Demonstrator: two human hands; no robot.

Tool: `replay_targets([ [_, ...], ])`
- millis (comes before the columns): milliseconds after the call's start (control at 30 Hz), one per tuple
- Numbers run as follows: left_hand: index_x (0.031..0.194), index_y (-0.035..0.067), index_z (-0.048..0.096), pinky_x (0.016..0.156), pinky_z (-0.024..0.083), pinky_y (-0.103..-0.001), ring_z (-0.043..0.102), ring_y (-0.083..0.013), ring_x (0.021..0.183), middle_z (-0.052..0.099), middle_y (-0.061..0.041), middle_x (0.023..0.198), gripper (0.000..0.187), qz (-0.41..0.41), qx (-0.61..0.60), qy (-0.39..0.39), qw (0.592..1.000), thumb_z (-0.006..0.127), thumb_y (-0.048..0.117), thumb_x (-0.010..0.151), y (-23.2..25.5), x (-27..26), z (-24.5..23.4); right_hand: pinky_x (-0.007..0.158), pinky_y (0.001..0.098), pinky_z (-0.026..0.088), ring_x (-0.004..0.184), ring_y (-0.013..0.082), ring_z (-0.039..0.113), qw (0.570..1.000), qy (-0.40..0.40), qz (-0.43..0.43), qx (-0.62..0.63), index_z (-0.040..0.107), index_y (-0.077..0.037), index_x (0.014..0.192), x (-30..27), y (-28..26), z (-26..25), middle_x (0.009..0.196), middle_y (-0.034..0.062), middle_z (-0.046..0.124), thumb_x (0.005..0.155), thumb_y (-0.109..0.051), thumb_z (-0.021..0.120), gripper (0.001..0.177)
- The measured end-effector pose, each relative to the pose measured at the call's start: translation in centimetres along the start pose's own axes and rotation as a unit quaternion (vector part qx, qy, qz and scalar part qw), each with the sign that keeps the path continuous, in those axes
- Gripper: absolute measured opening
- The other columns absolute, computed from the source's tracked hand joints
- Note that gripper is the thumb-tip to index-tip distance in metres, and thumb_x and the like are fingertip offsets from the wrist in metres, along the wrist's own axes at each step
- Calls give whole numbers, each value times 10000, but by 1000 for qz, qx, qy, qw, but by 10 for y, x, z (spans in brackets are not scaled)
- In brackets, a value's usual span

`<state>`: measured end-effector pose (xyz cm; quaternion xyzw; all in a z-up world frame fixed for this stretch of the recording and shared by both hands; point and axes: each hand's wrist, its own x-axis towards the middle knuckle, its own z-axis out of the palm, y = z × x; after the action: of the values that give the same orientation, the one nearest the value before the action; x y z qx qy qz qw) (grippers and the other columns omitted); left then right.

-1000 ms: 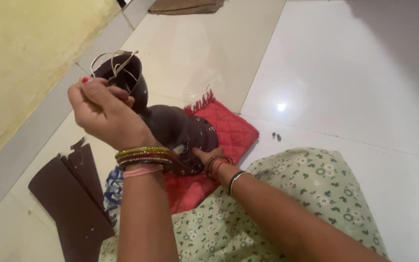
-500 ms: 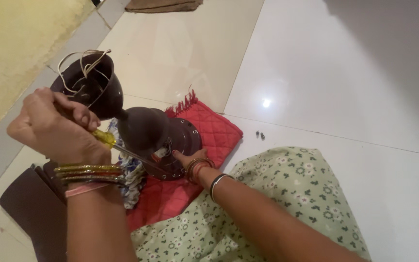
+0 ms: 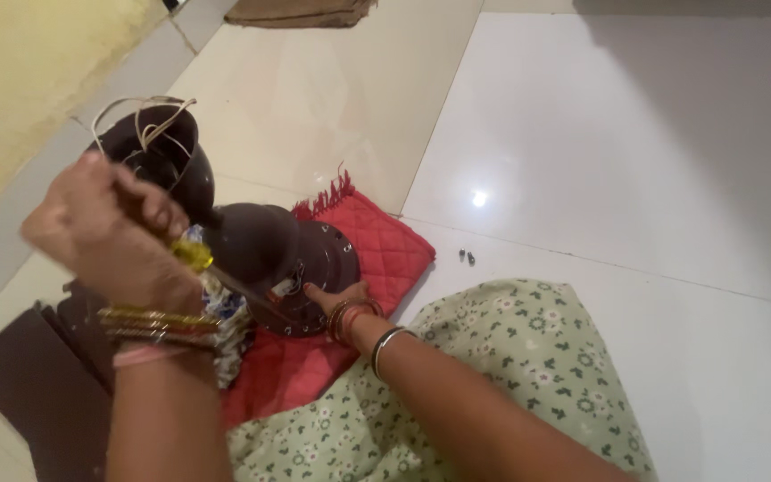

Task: The person assembles the base of an electric fan on a red mat. They insert small metal fasteners into holes on the fan base and tighten them with a yellow-handled screwdriver, then wipe the base with a cloth.

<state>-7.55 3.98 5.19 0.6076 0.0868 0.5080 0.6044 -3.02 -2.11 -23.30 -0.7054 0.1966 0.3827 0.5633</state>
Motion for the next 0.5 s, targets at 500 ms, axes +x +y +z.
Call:
replay_targets([
  [500,669,70,538,373,442,-339,542,-167,446,512,-40,574,393,20,38,31,999,522,157,1052,4,-10,-12,494,427,567,730,337,706,999,-24,-9,36,118,-35,1575,20,9,4,1280,266,606,649,-521,919,1318],
])
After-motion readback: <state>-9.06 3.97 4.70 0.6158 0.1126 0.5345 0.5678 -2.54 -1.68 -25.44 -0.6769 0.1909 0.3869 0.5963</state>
